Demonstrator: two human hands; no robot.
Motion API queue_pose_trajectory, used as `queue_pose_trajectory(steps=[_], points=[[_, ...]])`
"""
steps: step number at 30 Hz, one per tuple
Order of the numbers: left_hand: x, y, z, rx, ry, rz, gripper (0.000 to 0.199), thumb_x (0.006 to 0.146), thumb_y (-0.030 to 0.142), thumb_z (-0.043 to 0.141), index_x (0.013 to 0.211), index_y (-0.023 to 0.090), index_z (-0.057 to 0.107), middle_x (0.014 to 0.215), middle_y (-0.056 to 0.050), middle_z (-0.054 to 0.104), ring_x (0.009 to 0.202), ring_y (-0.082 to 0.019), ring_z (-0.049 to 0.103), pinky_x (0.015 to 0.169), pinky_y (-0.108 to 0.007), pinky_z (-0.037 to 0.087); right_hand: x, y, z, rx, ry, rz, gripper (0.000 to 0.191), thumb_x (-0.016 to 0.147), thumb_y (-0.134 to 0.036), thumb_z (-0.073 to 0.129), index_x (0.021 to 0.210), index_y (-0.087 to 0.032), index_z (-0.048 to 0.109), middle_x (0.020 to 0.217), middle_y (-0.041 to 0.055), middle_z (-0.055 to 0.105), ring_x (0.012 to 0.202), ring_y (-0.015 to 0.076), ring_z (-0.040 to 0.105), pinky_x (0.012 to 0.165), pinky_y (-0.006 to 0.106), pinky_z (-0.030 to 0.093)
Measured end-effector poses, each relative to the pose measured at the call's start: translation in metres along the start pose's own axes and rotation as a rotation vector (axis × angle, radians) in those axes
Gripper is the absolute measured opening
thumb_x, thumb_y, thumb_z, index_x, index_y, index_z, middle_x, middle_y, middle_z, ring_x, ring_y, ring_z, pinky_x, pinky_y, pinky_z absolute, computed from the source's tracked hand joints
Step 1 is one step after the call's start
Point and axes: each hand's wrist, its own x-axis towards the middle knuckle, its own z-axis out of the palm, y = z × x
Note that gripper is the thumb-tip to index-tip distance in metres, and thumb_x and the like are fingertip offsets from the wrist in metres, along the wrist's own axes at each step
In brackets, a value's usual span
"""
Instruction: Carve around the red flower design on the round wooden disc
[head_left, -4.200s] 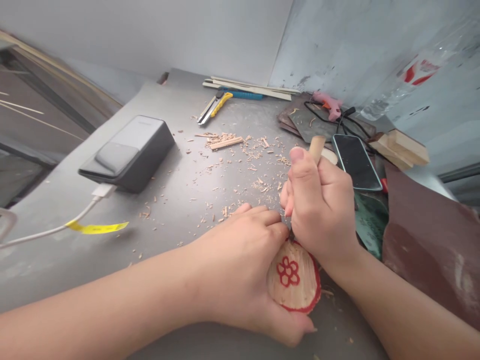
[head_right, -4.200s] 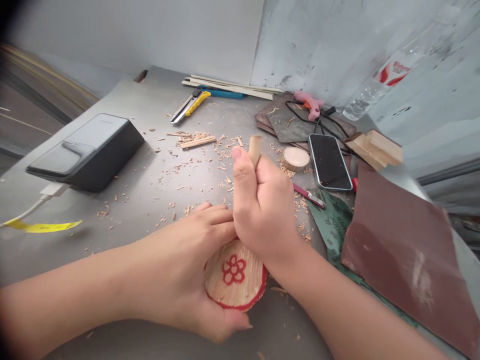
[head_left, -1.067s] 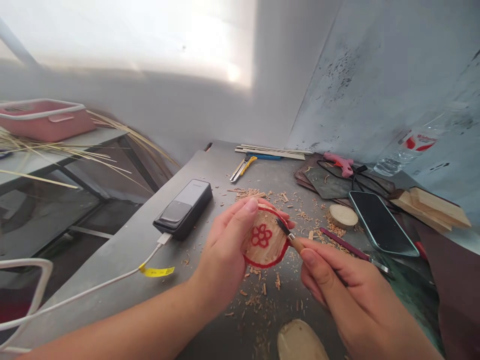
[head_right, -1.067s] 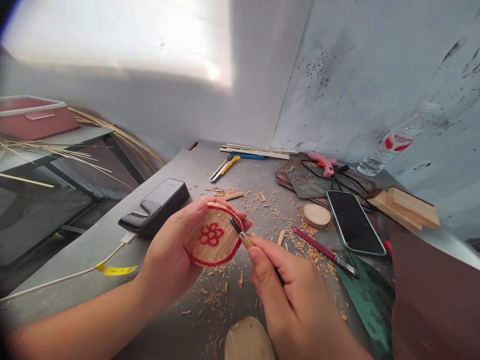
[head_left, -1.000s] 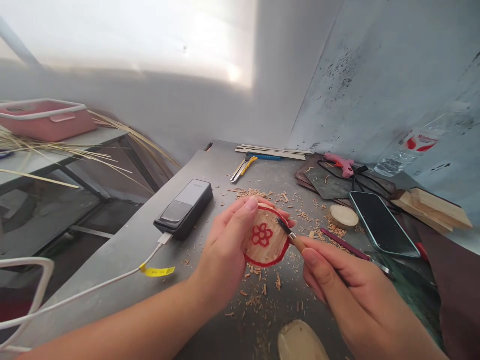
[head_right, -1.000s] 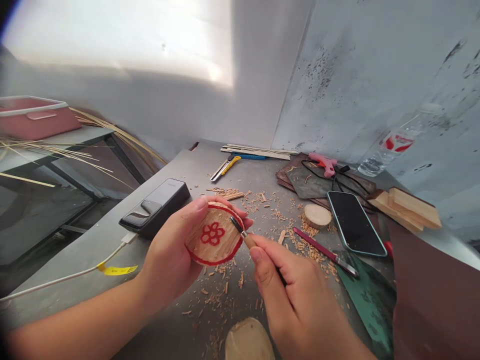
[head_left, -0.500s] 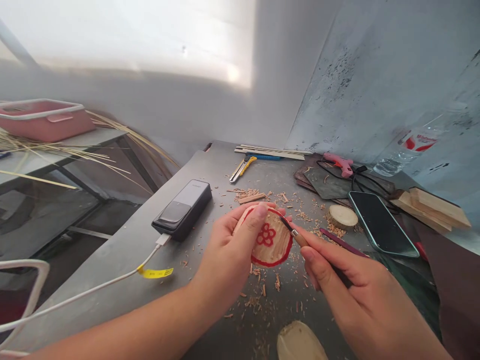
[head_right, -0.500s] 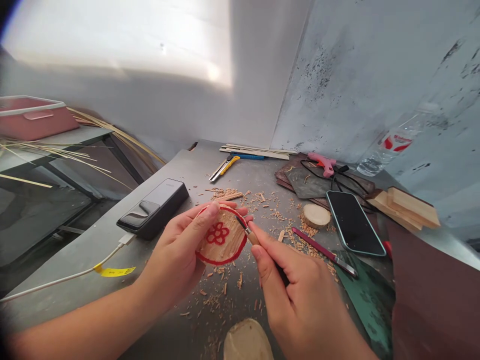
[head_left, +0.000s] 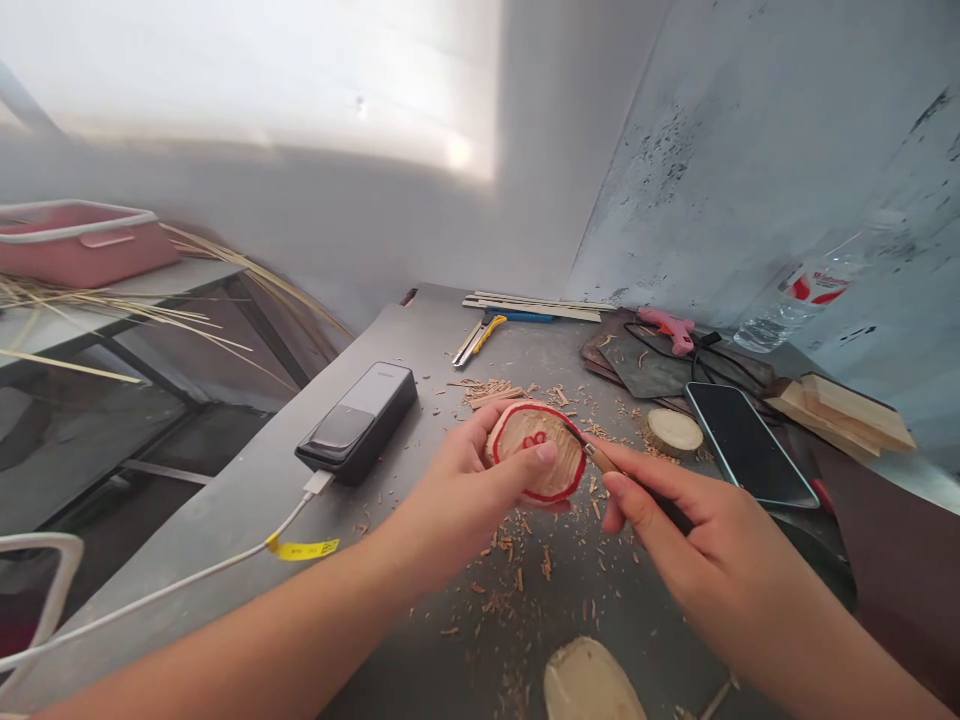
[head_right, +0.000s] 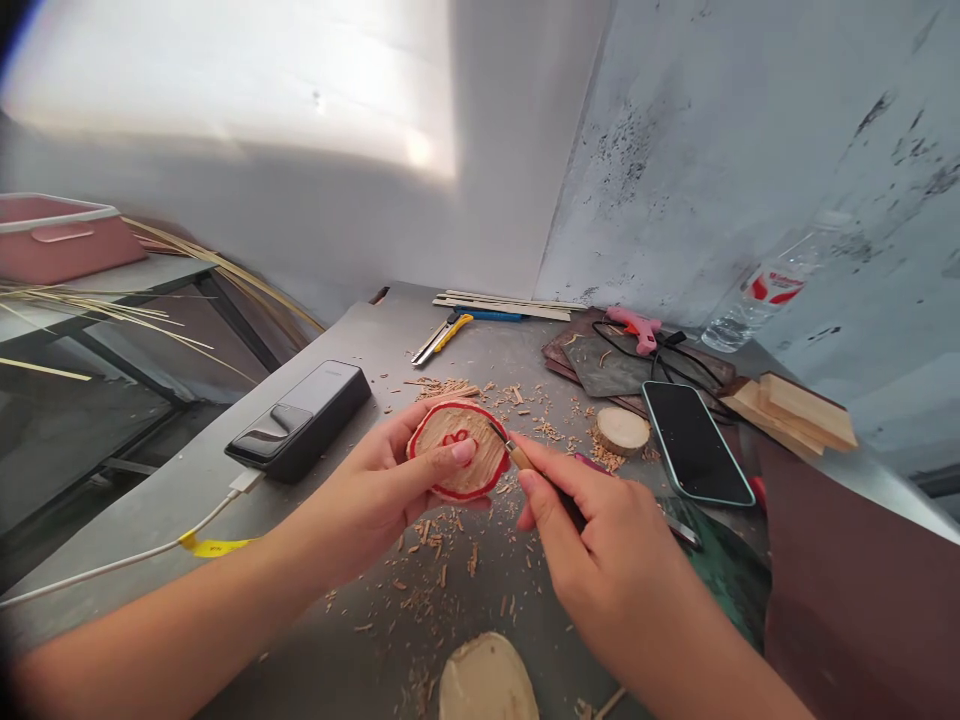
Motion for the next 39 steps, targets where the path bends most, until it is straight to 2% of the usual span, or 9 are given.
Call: queue_pose_trajectory(steps=[4,9,14,16,19,31,34,36,39], points=[[0.004,-0.003,-0.001,0.169,0.012,0.026,0.037,0.085,0.041,0.083,0.105,0.015,0.067,0.090,-0.005,0.069,0.079,-0.016,0.060,0.072,-0.028,0.053,-0.002,0.000,0.002,-0.045,-0.012,-0.035,0.050,0.107,-0.047,0.044,0.141,-0.024,0.071,0.077,0.0050,0.075,0.064,0.0207,0.066,0.049,0.029,0.046],[0.006,-0.009,-0.002,0.209,0.017,0.025,0.030,0.088,0.039,0.078,0.101,0.014,0.068,0.085,-0.003,0.067,0.078,-0.017,0.062,0.075,-0.030,0.053,-0.001,0.001,0.005,-0.064,-0.078,0.038,0.051,0.107,-0.047,0.039,0.125,-0.019,0.077,0.054,-0.0020,0.055,0.043,0.0157,0.046,0.039,0.029,0.031],[0.010,-0.019,-0.005,0.191,0.038,0.000,0.030,0.084,0.035,0.079,0.101,0.013,0.067,0.088,-0.005,0.069,0.079,-0.017,0.061,0.076,-0.031,0.056,0.006,0.017,0.012,-0.083,-0.108,-0.040,0.054,0.109,-0.041,0.035,0.149,-0.019,0.063,0.074,0.0028,0.072,0.065,0.0192,0.067,0.059,0.032,0.053],[0.012,-0.022,-0.006,0.206,0.044,-0.026,0.031,0.083,0.036,0.079,0.099,0.014,0.066,0.086,-0.005,0.068,0.077,-0.017,0.061,0.074,-0.031,0.057,0.010,0.025,0.016,-0.100,-0.133,-0.067,0.055,0.109,-0.041,0.036,0.153,-0.017,0.059,0.100,0.0106,0.081,0.093,0.0251,0.076,0.081,0.039,0.060],[0.014,-0.026,-0.008,0.222,0.052,-0.050,0.034,0.081,0.037,0.080,0.100,0.014,0.065,0.088,-0.006,0.069,0.077,-0.018,0.062,0.072,-0.033,0.058,0.014,0.036,0.018,-0.078,-0.168,-0.092,0.055,0.109,-0.040,0.038,0.156,-0.017,0.056,0.143,0.0140,0.070,0.134,0.0289,0.065,0.112,0.048,0.050],[0.017,-0.031,-0.016,0.434,0.076,-0.019,0.023,0.087,0.034,0.070,0.100,0.015,0.067,0.083,-0.002,0.067,0.078,-0.017,0.060,0.076,-0.030,0.050,0.017,0.047,0.017,-0.051,-0.184,-0.106,0.052,0.108,-0.037,0.042,0.155,-0.021,0.057,0.149,0.0112,0.065,0.139,0.0316,0.061,0.120,0.056,0.043],[0.017,-0.031,-0.016,0.456,0.066,-0.027,0.022,0.088,0.034,0.069,0.100,0.016,0.066,0.082,-0.002,0.066,0.077,-0.017,0.060,0.077,-0.030,0.050,0.018,0.049,0.014,-0.038,-0.212,-0.115,0.051,0.108,-0.036,0.042,0.155,-0.023,0.057,0.141,0.0111,0.071,0.130,0.0298,0.066,0.113,0.051,0.049],[0.017,-0.031,-0.017,0.473,0.059,-0.030,0.022,0.088,0.034,0.069,0.101,0.016,0.066,0.083,-0.002,0.066,0.076,-0.017,0.058,0.075,-0.030,0.049,0.019,0.050,0.011,-0.010,-0.251,-0.104,0.050,0.110,-0.040,0.040,0.154,-0.023,0.058,0.115,0.0089,0.081,0.105,0.0254,0.076,0.092,0.041,0.060],[0.016,-0.031,-0.017,0.496,0.055,-0.031,0.021,0.089,0.034,0.069,0.100,0.017,0.066,0.083,-0.001,0.067,0.073,-0.015,0.056,0.072,-0.028,0.047,0.020,0.050,0.010,0.017,-0.288,-0.086,0.051,0.111,-0.046,0.038,0.152,-0.024,0.061,0.076,0.0014,0.075,0.067,0.0184,0.069,0.058,0.029,0.054]])
